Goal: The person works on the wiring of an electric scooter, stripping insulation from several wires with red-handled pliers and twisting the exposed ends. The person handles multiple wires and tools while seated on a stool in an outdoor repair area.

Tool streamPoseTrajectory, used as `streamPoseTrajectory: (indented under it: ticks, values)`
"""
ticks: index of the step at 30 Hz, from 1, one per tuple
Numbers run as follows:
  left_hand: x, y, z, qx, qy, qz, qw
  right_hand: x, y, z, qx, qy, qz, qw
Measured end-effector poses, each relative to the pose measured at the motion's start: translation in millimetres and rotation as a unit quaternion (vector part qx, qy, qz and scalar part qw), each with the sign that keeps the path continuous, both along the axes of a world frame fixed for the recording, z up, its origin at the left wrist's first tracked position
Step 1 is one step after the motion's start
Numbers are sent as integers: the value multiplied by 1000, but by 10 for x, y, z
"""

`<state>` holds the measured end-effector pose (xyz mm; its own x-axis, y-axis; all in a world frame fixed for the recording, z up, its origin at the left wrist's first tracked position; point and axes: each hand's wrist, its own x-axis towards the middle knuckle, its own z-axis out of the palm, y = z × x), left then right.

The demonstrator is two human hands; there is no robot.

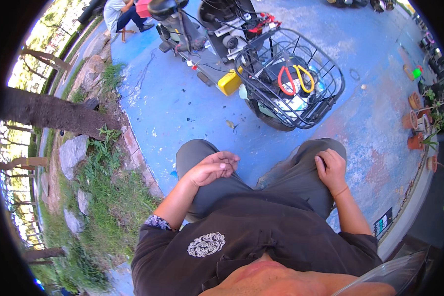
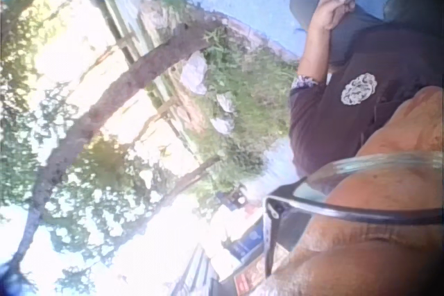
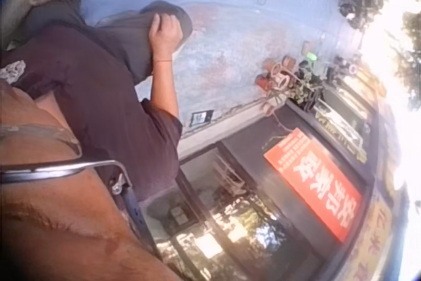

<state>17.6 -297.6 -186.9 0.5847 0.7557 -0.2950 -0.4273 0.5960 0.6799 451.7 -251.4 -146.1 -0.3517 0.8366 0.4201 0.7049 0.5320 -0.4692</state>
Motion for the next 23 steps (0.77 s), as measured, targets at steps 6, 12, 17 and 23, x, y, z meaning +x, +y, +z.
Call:
streamPoseTrajectory:
  ticks: [6, 12, 17, 23]
  values:
    - [91, 606, -66, -59, -94, -124, 986, 230, 356, -45, -83, -57, 5, 995]
    - [70, 1243, 126, -276, -135, -138, 942, 480, 787, 219, -184, -20, -10, 983]
    - [265, 1375, 363, -397, -10, -123, 909, 548, 551, 457, -262, 39, -74, 962]
    - [1030, 1534, 1763, -295, 353, -340, 820, 705, -269, 1118, -408, 93, -262, 870]
